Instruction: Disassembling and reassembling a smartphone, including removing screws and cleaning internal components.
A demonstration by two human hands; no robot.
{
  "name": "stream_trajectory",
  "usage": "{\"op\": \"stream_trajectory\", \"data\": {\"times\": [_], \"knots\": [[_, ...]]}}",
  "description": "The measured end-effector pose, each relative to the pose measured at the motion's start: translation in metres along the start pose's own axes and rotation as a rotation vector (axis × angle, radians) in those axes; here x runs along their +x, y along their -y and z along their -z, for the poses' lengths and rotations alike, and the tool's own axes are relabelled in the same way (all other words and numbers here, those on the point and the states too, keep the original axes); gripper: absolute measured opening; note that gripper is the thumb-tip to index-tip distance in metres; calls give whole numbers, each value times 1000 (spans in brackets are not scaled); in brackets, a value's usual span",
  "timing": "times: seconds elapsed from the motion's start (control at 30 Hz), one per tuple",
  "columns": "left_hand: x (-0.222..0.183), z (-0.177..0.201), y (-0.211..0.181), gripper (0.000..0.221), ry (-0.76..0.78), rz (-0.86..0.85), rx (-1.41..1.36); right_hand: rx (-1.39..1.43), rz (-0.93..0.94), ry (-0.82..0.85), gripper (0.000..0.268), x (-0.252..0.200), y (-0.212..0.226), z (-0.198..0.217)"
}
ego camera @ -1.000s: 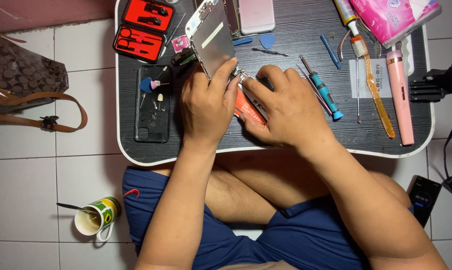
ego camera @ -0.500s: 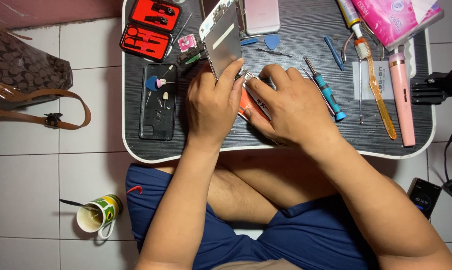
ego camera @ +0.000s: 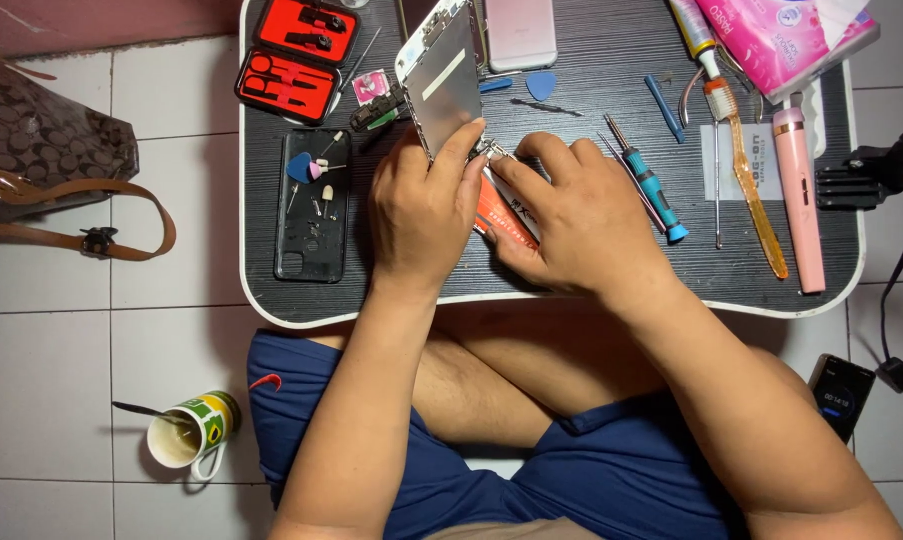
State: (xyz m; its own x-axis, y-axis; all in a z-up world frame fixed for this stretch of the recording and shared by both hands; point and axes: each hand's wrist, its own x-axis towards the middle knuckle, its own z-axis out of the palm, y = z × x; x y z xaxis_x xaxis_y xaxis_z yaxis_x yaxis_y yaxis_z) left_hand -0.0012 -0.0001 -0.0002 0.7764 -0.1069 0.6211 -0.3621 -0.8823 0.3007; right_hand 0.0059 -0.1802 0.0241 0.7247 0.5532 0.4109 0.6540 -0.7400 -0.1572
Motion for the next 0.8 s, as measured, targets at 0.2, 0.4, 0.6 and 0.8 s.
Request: {"op": "stream_trajectory", "data": {"times": [0.2,0.4,0.6,0.8], "knots": [[5,6,-4,33,8,-16,-6,-115,23,20,46,4,4,11],[4,4,-4,30,-2,-28,-7,-108,16,6,43,1,1,6],[4,4,-4,26,2,-19,-5,-28,-9,-31,52,-1,1,-1],[5,4,-5,26,-3,-19,3,-66,-9,-20,52,1,1,-1]]}}
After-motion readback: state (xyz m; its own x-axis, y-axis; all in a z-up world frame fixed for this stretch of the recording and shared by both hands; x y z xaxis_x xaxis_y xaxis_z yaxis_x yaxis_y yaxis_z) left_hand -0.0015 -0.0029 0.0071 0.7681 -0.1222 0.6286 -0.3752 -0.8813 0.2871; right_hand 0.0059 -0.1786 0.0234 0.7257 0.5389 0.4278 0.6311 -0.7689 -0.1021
